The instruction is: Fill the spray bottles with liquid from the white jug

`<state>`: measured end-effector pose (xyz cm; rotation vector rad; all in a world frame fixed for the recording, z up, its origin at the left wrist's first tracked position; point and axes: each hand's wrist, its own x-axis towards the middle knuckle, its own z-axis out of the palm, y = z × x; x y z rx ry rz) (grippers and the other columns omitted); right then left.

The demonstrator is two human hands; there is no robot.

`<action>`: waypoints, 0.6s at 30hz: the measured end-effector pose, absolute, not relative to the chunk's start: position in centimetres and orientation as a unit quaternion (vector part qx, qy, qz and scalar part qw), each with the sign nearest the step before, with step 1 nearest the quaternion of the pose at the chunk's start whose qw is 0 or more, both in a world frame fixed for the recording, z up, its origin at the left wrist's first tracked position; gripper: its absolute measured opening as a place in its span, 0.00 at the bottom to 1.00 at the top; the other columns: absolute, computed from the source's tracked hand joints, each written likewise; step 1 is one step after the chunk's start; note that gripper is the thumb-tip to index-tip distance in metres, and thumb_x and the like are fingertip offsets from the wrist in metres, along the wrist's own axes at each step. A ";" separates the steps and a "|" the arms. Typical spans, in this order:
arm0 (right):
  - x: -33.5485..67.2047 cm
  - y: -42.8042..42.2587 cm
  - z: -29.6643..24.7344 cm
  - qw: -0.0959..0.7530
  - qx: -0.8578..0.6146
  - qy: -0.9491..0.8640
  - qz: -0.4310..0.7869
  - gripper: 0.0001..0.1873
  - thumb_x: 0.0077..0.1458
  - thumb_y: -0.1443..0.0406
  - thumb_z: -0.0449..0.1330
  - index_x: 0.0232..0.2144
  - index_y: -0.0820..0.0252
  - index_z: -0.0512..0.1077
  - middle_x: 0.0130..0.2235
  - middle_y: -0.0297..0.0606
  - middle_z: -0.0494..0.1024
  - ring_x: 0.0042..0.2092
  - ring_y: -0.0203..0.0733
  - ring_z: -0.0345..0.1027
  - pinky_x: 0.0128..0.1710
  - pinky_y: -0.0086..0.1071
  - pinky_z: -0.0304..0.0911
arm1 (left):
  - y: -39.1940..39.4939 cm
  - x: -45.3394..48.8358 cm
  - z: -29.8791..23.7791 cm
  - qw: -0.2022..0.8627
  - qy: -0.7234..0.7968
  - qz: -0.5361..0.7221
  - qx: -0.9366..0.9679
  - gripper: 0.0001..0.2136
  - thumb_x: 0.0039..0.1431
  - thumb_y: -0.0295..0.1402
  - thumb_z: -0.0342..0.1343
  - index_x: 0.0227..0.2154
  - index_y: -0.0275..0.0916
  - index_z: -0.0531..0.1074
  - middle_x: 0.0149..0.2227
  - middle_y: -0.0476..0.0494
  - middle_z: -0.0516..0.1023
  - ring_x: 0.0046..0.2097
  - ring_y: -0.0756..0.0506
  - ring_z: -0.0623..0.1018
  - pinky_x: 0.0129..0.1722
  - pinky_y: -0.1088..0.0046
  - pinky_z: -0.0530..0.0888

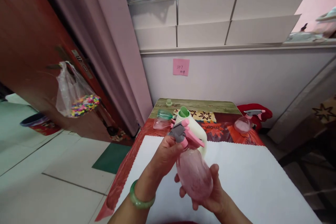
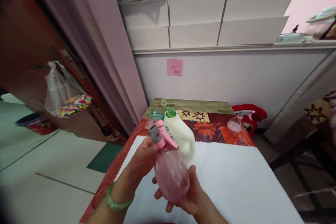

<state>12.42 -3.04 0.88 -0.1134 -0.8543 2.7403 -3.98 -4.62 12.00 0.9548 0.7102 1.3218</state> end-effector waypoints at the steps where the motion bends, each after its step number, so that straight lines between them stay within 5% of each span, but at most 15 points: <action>1: 12.3 -3.2 0.3 0.132 -0.043 -0.282 0.949 0.64 0.30 0.20 0.52 0.57 0.58 0.64 0.54 0.54 0.75 0.44 0.50 0.76 0.25 0.29 0.70 | -4.7 -4.1 11.8 0.631 0.303 0.574 0.424 0.18 0.60 0.47 0.63 0.39 0.35 0.81 0.28 0.41 0.81 0.21 0.49 0.76 0.23 0.73 0.72; 6: 10.8 -3.9 -1.2 0.093 0.003 -0.228 0.969 0.68 0.28 0.18 0.41 0.55 0.61 0.66 0.42 0.49 0.80 0.29 0.41 0.76 0.13 0.21 0.59 | -4.2 -4.9 11.1 0.633 0.228 0.586 0.453 0.25 0.56 0.52 0.63 0.47 0.36 0.80 0.48 0.29 0.82 0.48 0.32 0.81 0.46 0.57 0.76; 13: 10.7 -3.6 -0.4 0.077 -0.024 -0.236 0.968 0.65 0.26 0.20 0.53 0.55 0.58 0.67 0.48 0.50 0.79 0.36 0.44 0.78 0.19 0.23 0.67 | -3.2 -5.8 10.3 0.566 0.258 0.621 0.477 0.20 0.55 0.52 0.64 0.33 0.37 0.81 0.31 0.38 0.79 0.44 0.35 0.80 0.56 0.52 0.70; 18: 10.7 -3.5 1.9 0.197 -0.046 -0.258 0.945 0.51 0.38 0.32 0.67 0.55 0.58 0.70 0.49 0.50 0.80 0.42 0.49 0.78 0.26 0.31 0.74 | -3.2 -5.7 11.5 0.539 0.328 0.628 0.456 0.14 0.52 0.45 0.68 0.32 0.39 0.82 0.33 0.38 0.79 0.48 0.35 0.78 0.58 0.54 0.68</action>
